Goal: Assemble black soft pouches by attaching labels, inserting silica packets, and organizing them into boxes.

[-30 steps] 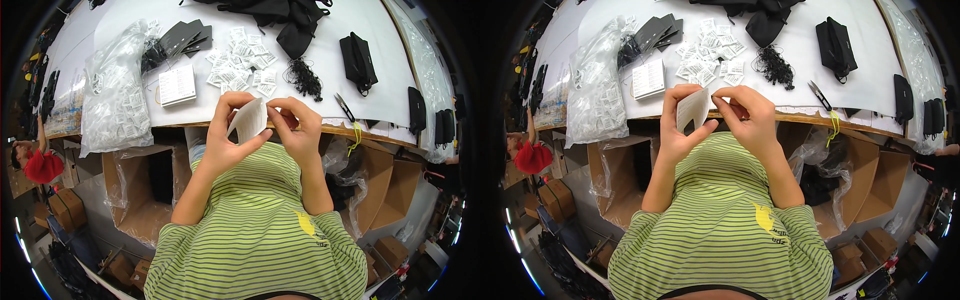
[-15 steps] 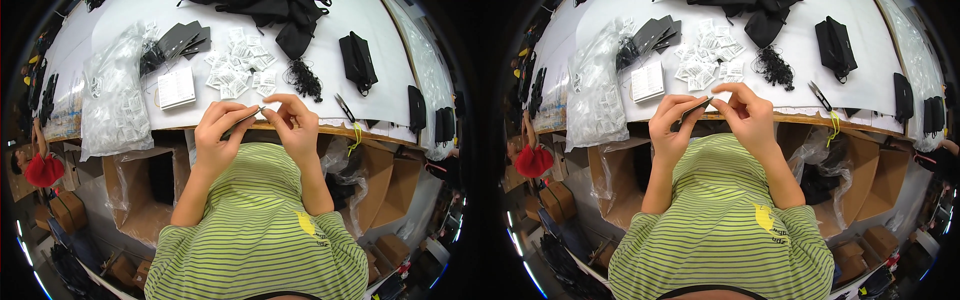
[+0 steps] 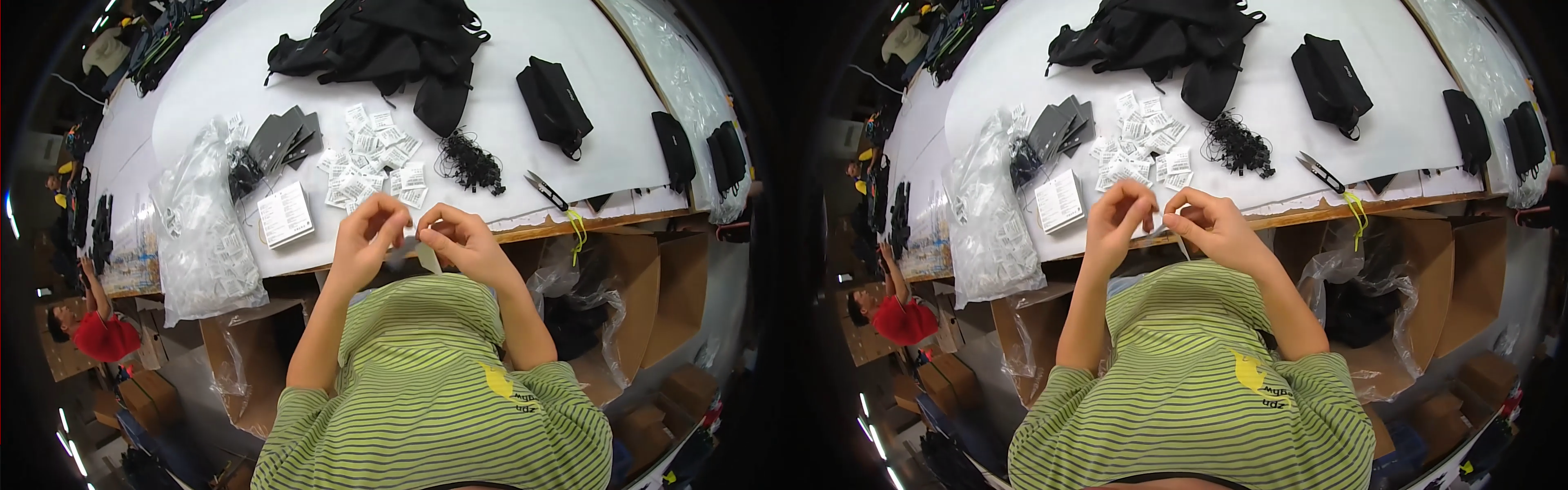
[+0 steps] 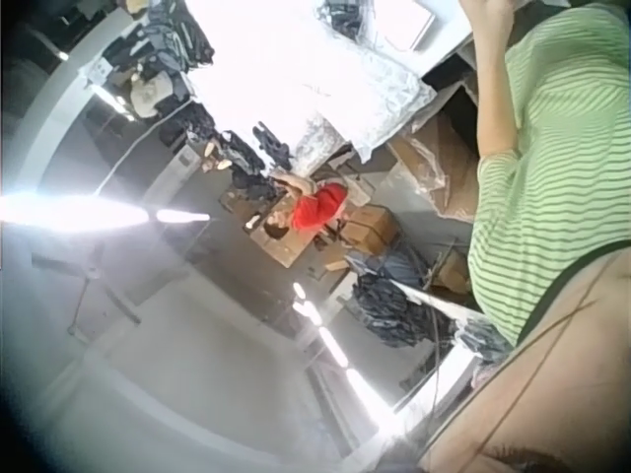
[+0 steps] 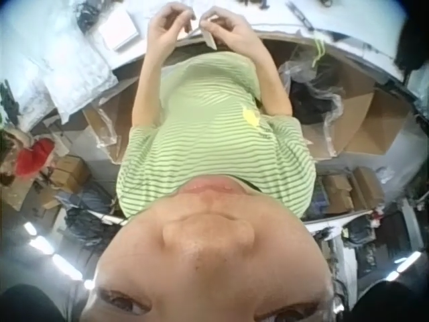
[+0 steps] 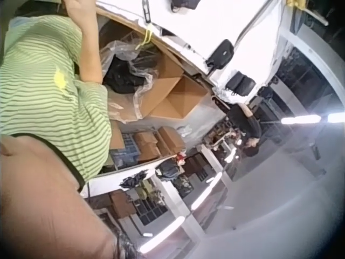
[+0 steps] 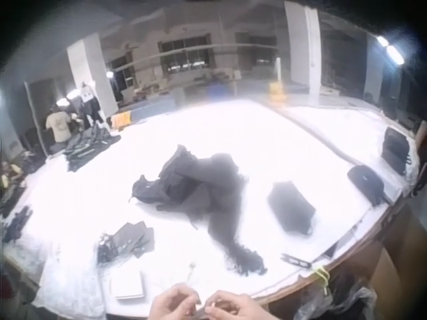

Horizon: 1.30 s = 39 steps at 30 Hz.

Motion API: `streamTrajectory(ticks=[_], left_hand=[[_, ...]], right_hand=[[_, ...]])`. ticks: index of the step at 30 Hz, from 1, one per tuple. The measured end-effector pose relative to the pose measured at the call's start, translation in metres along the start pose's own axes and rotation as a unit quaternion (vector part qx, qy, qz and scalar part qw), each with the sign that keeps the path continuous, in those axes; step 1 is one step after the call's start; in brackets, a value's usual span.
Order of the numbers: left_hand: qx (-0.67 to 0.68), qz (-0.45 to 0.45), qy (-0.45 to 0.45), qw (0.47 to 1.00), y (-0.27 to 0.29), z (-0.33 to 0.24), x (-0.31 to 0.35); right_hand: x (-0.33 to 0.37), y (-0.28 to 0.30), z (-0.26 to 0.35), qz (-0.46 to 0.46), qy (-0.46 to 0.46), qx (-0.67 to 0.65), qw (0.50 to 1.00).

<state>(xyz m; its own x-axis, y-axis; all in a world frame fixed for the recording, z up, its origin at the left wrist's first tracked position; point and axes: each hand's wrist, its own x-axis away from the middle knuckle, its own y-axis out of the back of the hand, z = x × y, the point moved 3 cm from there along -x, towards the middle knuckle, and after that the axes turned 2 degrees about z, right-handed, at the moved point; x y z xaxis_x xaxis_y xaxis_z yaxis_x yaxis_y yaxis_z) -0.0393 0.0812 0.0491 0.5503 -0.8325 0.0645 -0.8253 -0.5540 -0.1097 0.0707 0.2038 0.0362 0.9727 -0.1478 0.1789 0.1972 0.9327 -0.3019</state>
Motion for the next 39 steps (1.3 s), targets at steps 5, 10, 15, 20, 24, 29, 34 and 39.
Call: streamTrajectory(ticks=[5,10,15,20,24,29,34,39], left_hand=[[-0.089,-0.051,-0.014,0.995,0.009,0.05,-0.118],[-0.315,-0.152,-0.078,0.934,0.013,0.067,-0.2],[-0.152,-0.164,-0.096,0.97,0.035,0.017,-0.17],[-0.112,-0.009,0.076,0.991,0.094,-0.02,-0.111],[-0.549,-0.048,-0.208,0.808,0.098,0.0,-0.088],[-0.453,-0.06,-0.182,0.871,0.047,0.011,-0.02],[-0.396,-0.072,0.126,0.907,0.02,0.066,0.04],[-0.303,-0.154,0.111,0.934,0.014,0.086,0.042]], right_hand=[[0.007,0.03,0.004,-0.074,0.02,-0.027,0.997],[0.021,0.043,0.005,-0.134,0.03,-0.012,0.99],[0.045,0.052,0.001,-0.176,0.023,-0.018,0.984],[0.052,0.055,-0.013,-0.141,-0.018,0.012,0.99],[0.042,0.045,-0.024,-0.102,-0.065,0.033,0.992],[0.032,0.035,-0.026,-0.199,-0.024,0.226,0.953],[0.016,0.002,-0.015,-0.185,-0.016,0.354,0.917],[0.01,-0.009,-0.016,-0.167,-0.026,0.428,0.888]])
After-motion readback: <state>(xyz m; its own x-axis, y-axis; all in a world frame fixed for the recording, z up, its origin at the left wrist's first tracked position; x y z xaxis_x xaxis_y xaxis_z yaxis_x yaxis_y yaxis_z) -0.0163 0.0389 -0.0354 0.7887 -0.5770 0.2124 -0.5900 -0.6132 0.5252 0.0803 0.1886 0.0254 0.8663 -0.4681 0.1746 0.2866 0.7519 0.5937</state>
